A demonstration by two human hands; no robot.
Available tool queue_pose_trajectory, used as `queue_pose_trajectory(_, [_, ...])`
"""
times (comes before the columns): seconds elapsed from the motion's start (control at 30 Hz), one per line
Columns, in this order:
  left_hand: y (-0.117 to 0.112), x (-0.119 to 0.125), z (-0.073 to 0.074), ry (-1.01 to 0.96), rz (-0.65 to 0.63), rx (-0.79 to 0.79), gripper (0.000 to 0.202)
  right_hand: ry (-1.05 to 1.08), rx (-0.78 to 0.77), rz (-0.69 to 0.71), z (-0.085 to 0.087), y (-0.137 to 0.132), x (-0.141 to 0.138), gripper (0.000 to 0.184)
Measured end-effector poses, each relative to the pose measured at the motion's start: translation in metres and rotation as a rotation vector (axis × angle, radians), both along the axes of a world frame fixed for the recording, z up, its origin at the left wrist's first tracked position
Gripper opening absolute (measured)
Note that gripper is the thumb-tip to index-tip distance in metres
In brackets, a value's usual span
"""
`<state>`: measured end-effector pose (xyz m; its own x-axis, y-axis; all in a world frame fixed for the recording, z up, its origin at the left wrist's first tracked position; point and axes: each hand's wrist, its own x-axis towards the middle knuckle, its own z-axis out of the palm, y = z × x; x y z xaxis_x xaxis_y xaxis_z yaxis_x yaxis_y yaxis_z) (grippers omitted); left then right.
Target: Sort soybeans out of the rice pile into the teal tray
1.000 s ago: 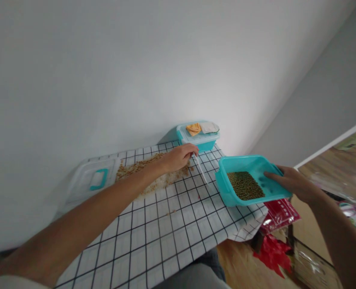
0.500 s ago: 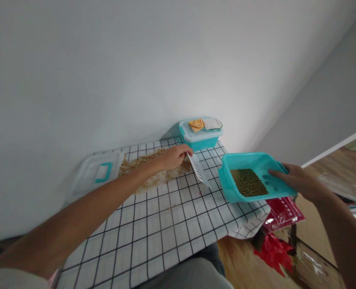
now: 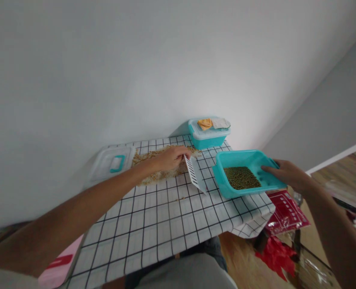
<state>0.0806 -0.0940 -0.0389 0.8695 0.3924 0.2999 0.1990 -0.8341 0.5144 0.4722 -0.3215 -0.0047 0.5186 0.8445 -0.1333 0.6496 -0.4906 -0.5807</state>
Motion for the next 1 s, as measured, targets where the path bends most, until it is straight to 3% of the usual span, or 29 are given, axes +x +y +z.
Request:
queue_pose_trajectory(0.37, [-0.015, -0.012, 0.009, -0.108, 0.037, -0.02, 0.033, 0.131, -0.021, 0.003, -0.011, 0.045, -0.001, 0.029])
queue_pose_trajectory(0.63, [-0.022, -0.047, 0.039, -0.237, 0.146, -0.044, 0.024, 0.191, -0.023, 0.01, -0.02, 0.076, -0.009, 0.032])
queue_pose_trajectory(0.83, [-0.031, -0.078, 0.061, -0.326, 0.286, -0.036, 0.022, 0.194, -0.029, 0.037, -0.013, 0.085, -0.027, 0.039])
queue_pose_trajectory(1.0, [-0.064, -0.099, 0.073, -0.323, 0.403, -0.02, 0.02, -0.008, 0.06, 0.007, 0.005, 0.071, -0.047, 0.057])
